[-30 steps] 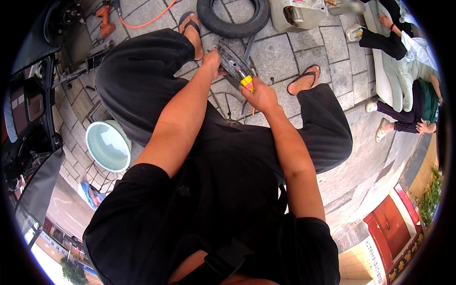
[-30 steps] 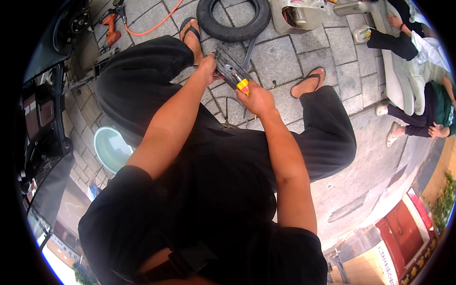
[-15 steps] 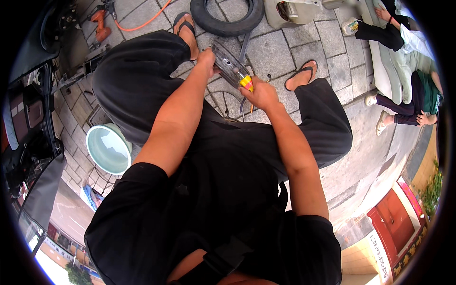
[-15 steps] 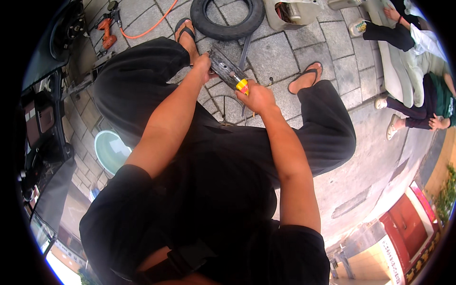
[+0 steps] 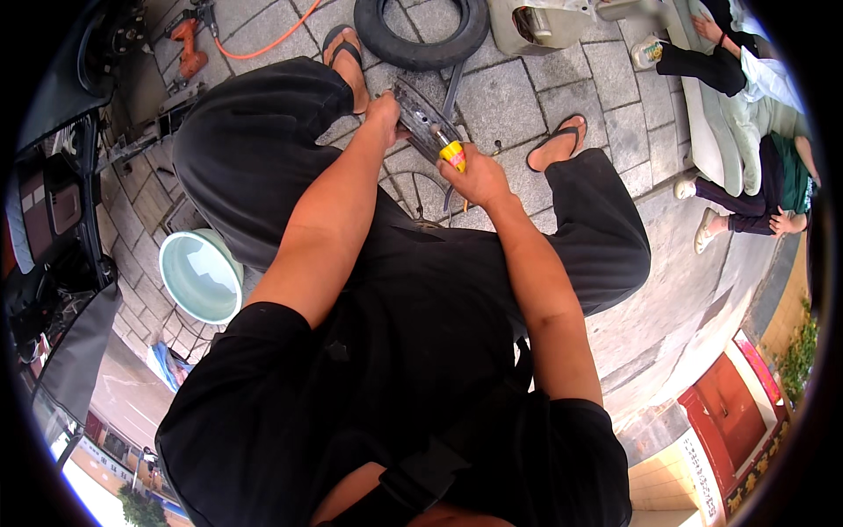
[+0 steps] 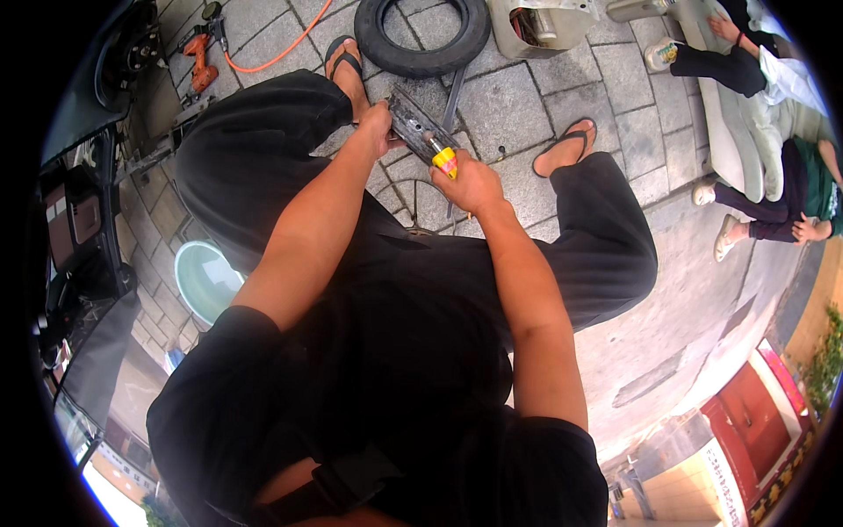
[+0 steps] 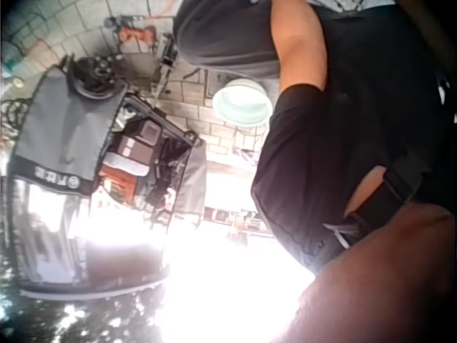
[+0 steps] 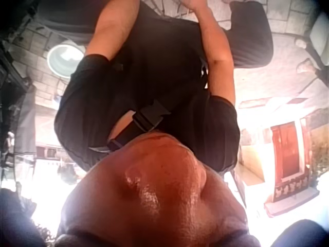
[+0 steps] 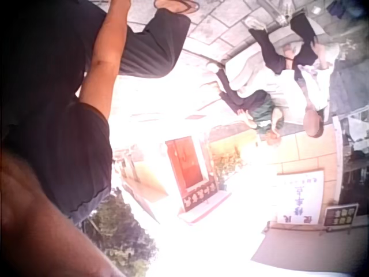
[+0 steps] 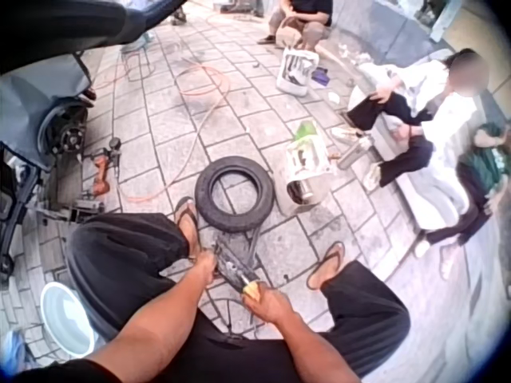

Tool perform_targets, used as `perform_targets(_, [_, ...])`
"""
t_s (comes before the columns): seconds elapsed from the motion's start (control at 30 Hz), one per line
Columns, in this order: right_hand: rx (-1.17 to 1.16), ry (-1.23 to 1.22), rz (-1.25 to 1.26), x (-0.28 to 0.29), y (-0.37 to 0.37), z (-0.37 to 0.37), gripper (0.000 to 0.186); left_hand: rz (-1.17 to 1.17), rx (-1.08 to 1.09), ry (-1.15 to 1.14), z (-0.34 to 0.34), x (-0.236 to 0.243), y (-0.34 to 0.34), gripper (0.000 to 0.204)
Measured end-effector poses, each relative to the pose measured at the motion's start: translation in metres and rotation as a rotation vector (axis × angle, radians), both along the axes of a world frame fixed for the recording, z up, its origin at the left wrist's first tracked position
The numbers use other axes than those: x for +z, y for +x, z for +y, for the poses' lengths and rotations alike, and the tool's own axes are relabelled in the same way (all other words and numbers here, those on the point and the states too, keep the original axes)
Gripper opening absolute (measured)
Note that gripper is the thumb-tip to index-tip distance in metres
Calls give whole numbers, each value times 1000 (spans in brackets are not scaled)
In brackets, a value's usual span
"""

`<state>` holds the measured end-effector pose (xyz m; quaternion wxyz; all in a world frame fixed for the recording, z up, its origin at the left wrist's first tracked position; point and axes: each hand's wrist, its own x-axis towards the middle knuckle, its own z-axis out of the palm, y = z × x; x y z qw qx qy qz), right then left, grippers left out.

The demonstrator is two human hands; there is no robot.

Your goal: The person removes a rubber ring from a wheel rim, then uses a yellow spray can to apply a substance to the rim. The person handles the rim and rubber ring repeatedly while seated on the ground.

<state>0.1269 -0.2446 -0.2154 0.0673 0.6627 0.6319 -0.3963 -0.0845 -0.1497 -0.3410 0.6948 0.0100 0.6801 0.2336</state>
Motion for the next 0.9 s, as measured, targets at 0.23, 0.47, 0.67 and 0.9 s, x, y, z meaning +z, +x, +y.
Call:
perform_targets(0.23, [-7,-29,-7,-4,-9,4,65,7,6,5,-1,-9,2,51])
perform_targets(0.47, [2,-32,-3,5,-11,10,64,-6,38,25,-2,-15,2,50])
perform_targets(0.67, [22,-27,-28,4,-6,7,63,5,40,-6,-1,-4,5,45])
perform_targets(0.9, [26,17,1,6,-26,23,61,8,11,-25,-2,-3,4,44])
